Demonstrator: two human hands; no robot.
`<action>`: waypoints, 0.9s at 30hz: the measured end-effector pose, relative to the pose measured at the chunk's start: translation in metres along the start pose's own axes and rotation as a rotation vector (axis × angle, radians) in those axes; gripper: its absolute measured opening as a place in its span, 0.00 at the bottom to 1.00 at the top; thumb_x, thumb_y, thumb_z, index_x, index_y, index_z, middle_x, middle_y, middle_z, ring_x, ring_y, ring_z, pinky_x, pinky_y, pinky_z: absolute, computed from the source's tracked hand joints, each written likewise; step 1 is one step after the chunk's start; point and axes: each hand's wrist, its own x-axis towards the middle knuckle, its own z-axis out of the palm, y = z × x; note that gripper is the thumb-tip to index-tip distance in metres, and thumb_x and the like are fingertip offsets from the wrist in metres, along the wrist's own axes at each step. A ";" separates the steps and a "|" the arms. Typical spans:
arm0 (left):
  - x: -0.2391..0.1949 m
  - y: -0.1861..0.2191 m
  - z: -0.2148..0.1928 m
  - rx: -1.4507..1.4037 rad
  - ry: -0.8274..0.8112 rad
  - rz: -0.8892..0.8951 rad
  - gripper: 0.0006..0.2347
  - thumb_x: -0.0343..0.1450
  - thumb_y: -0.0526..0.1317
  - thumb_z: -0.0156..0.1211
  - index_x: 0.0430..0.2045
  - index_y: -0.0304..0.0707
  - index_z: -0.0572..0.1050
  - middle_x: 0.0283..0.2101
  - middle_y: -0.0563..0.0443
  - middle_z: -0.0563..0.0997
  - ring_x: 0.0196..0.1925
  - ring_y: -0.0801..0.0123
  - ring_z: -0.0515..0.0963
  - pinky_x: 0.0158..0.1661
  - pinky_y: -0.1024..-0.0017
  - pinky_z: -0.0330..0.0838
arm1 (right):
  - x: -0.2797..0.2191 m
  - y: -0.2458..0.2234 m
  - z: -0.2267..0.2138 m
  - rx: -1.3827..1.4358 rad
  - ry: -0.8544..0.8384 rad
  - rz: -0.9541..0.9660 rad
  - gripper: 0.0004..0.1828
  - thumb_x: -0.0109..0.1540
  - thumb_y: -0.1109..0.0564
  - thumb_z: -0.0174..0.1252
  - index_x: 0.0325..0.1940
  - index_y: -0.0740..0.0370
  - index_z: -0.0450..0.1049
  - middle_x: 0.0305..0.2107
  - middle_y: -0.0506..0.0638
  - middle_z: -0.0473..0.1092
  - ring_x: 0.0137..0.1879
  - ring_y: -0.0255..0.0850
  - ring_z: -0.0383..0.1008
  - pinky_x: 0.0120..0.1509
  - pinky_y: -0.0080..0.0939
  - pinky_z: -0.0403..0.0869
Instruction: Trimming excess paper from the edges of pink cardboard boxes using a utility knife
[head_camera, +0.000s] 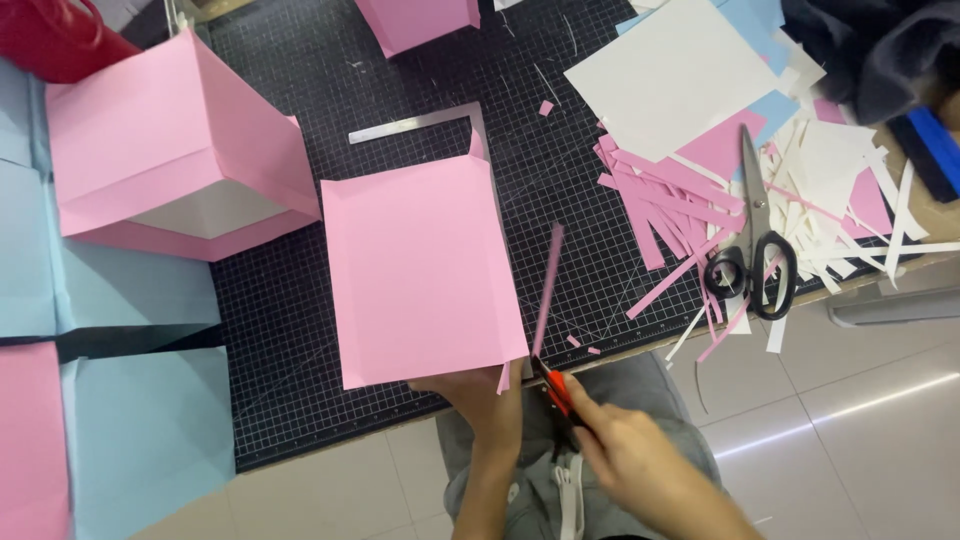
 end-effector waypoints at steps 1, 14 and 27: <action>0.003 0.009 -0.002 -0.108 0.105 -0.050 0.44 0.63 0.39 0.64 0.66 0.40 0.34 0.69 0.36 0.45 0.70 0.48 0.49 0.60 0.52 0.36 | 0.002 -0.010 -0.026 0.070 -0.036 0.045 0.36 0.63 0.52 0.49 0.75 0.40 0.50 0.39 0.50 0.76 0.36 0.49 0.79 0.44 0.47 0.73; -0.014 -0.015 0.014 0.045 0.385 0.010 0.63 0.56 0.51 0.77 0.69 0.31 0.23 0.74 0.27 0.35 0.76 0.34 0.42 0.70 0.41 0.39 | 0.024 -0.001 -0.131 0.601 0.312 0.507 0.20 0.62 0.53 0.62 0.57 0.60 0.73 0.22 0.53 0.69 0.20 0.38 0.65 0.19 0.35 0.68; 0.012 0.093 -0.139 0.130 0.249 0.055 0.50 0.48 0.43 0.71 0.70 0.34 0.53 0.70 0.28 0.59 0.71 0.40 0.63 0.62 0.49 0.64 | 0.056 -0.045 -0.082 0.917 0.349 0.290 0.24 0.50 0.63 0.69 0.49 0.60 0.70 0.36 0.50 0.75 0.32 0.39 0.74 0.38 0.40 0.75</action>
